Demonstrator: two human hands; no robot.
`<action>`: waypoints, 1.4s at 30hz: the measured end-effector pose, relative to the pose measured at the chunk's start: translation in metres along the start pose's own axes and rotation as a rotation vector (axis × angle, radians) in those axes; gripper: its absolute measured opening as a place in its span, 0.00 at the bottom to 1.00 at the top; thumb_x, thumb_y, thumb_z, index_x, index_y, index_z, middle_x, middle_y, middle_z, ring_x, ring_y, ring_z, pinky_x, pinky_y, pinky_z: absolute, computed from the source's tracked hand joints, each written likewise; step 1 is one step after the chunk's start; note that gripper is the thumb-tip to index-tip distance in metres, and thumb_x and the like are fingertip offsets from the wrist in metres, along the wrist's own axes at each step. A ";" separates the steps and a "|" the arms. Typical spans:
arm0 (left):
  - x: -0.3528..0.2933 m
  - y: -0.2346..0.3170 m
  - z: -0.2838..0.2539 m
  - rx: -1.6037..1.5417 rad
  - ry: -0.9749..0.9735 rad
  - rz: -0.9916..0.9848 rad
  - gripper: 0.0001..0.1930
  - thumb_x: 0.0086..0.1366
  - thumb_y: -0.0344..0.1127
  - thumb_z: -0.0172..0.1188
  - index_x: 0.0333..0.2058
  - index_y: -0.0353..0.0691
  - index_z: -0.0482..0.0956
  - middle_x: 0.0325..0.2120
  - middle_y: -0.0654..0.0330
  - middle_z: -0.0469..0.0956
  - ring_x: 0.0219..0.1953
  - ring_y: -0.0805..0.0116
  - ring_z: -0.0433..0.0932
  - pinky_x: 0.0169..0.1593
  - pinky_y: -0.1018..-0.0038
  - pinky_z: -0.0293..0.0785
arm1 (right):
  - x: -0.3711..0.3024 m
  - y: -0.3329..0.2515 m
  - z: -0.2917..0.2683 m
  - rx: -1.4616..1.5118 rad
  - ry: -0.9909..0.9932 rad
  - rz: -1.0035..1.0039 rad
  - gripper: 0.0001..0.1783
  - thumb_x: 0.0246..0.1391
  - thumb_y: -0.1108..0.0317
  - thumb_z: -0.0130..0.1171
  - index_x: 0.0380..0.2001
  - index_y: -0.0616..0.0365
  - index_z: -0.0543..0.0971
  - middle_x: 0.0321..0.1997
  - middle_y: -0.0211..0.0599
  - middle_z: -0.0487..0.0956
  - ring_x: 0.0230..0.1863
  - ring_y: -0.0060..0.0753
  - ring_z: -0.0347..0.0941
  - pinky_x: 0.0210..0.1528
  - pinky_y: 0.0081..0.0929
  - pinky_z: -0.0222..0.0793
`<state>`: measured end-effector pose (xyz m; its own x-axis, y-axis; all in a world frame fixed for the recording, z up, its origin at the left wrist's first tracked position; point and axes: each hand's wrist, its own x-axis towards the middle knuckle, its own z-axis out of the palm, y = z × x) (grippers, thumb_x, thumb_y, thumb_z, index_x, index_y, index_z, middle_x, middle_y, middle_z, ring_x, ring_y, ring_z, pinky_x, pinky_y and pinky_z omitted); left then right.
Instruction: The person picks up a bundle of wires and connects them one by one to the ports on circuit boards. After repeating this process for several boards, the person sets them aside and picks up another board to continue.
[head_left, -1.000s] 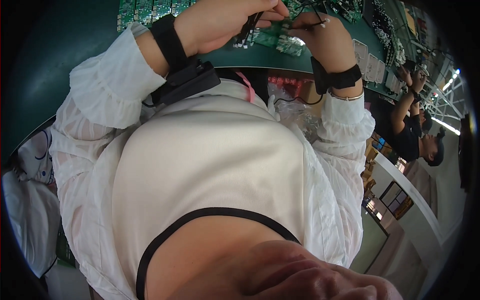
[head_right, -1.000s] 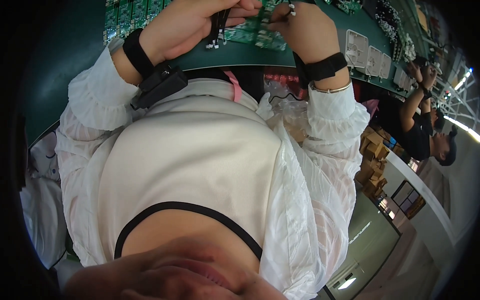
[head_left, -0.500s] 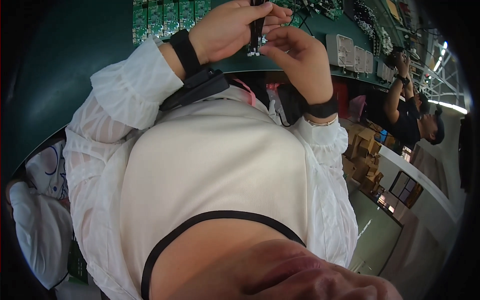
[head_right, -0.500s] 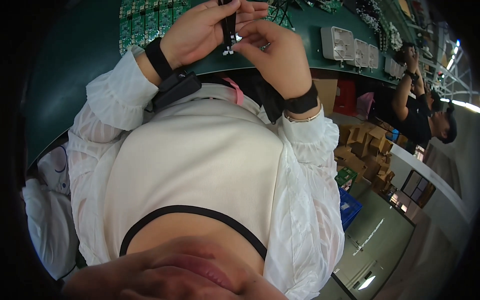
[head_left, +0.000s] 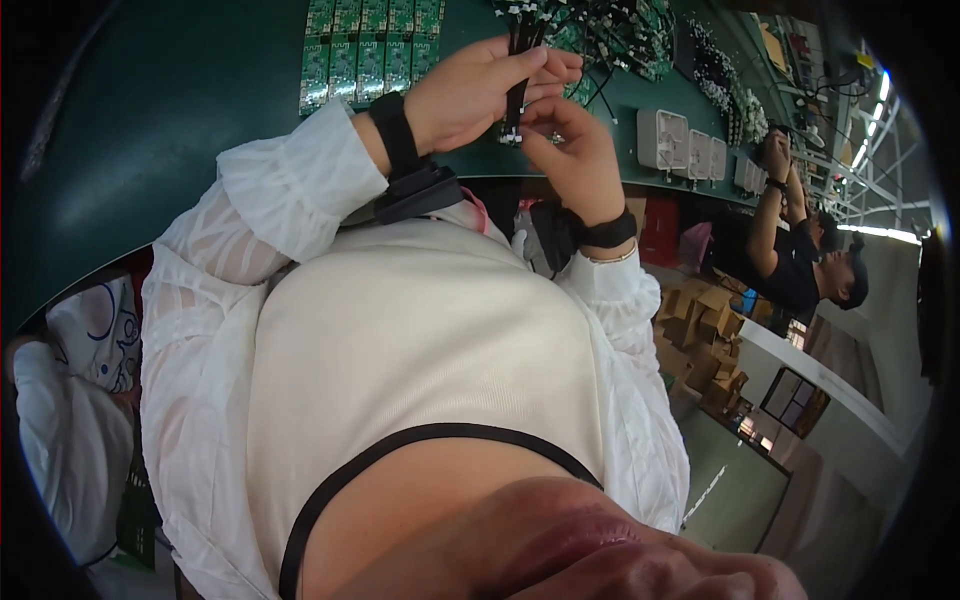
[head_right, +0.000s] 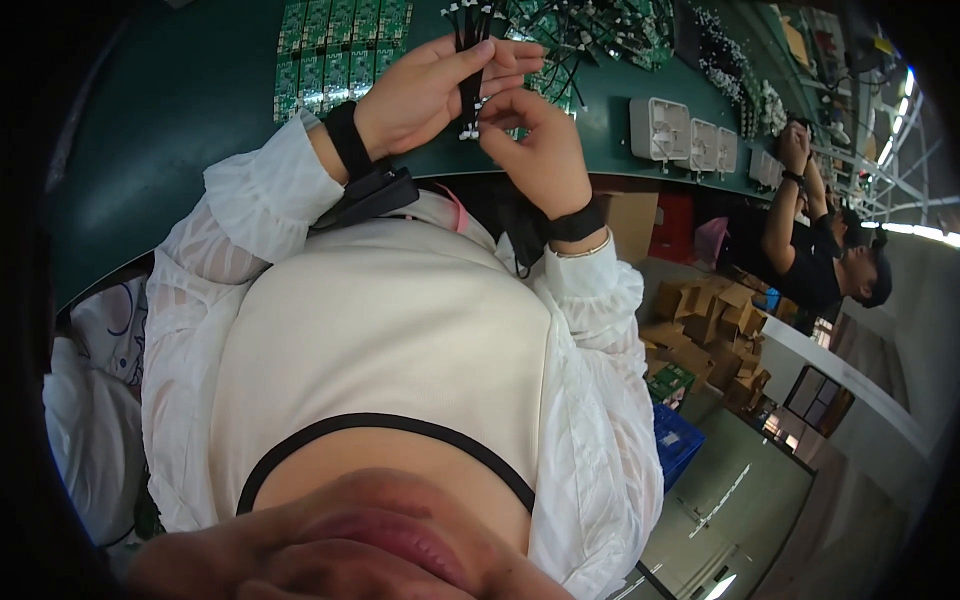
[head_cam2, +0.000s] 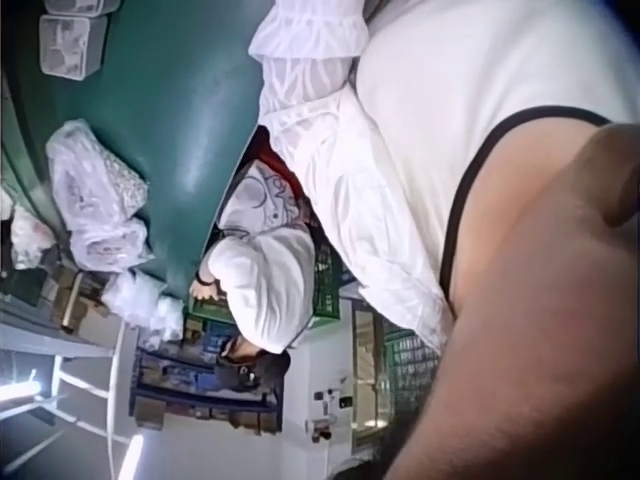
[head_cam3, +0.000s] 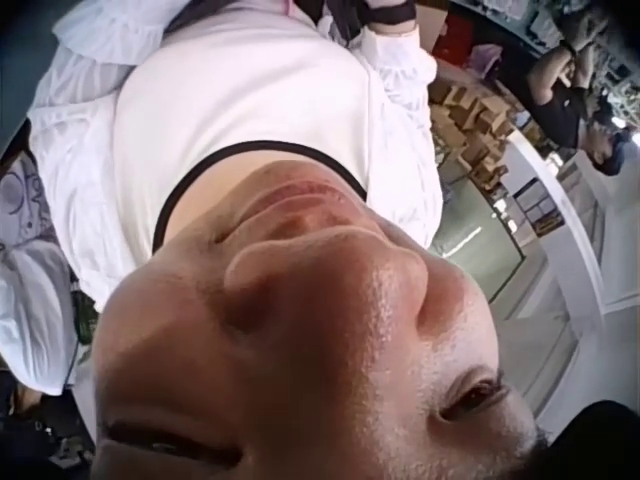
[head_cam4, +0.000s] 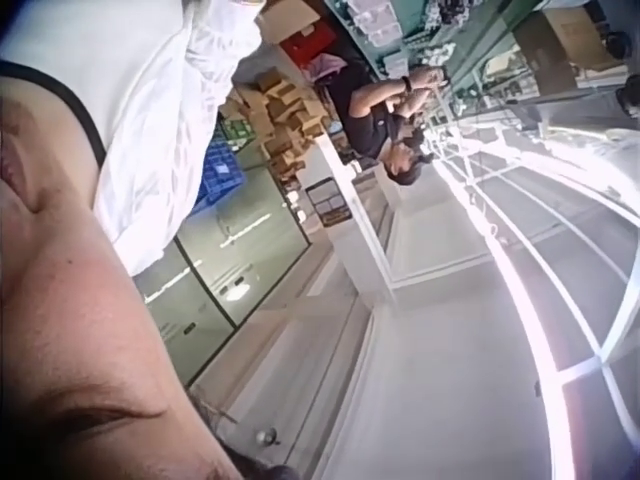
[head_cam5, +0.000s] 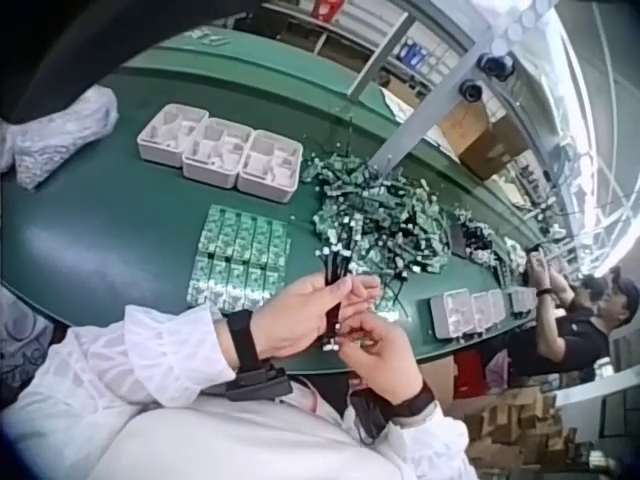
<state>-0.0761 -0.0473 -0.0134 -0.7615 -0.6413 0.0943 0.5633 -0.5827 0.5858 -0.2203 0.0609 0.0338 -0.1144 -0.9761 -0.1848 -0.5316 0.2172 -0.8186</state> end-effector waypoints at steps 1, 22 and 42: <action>-0.002 -0.001 -0.001 0.001 0.000 -0.011 0.17 0.80 0.40 0.46 0.53 0.33 0.76 0.56 0.52 0.76 0.56 0.65 0.76 0.63 0.69 0.72 | 0.000 0.000 0.002 0.008 -0.004 -0.002 0.11 0.58 0.75 0.62 0.45 0.65 0.80 0.41 0.28 0.81 0.41 0.18 0.77 0.34 0.19 0.75; -0.016 0.007 -0.001 1.083 -0.159 0.037 0.15 0.81 0.38 0.46 0.53 0.34 0.76 0.34 0.65 0.80 0.34 0.79 0.75 0.40 0.81 0.72 | -0.036 -0.009 -0.072 -0.915 0.561 -0.301 0.06 0.53 0.79 0.67 0.35 0.61 0.85 0.35 0.39 0.83 0.33 0.32 0.79 0.37 0.26 0.73; 0.005 0.009 0.032 -0.157 0.299 -0.365 0.13 0.80 0.35 0.44 0.46 0.29 0.74 0.47 0.51 0.76 0.42 0.67 0.73 0.49 0.69 0.74 | -0.025 0.068 -0.044 -0.144 0.253 -0.250 0.07 0.55 0.85 0.63 0.38 0.67 0.82 0.40 0.38 0.86 0.43 0.27 0.81 0.49 0.21 0.75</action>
<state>-0.0848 -0.0396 0.0176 -0.8056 -0.4830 -0.3432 0.3357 -0.8494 0.4072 -0.2909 0.0998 0.0065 -0.1598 -0.9731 0.1661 -0.6801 -0.0134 -0.7330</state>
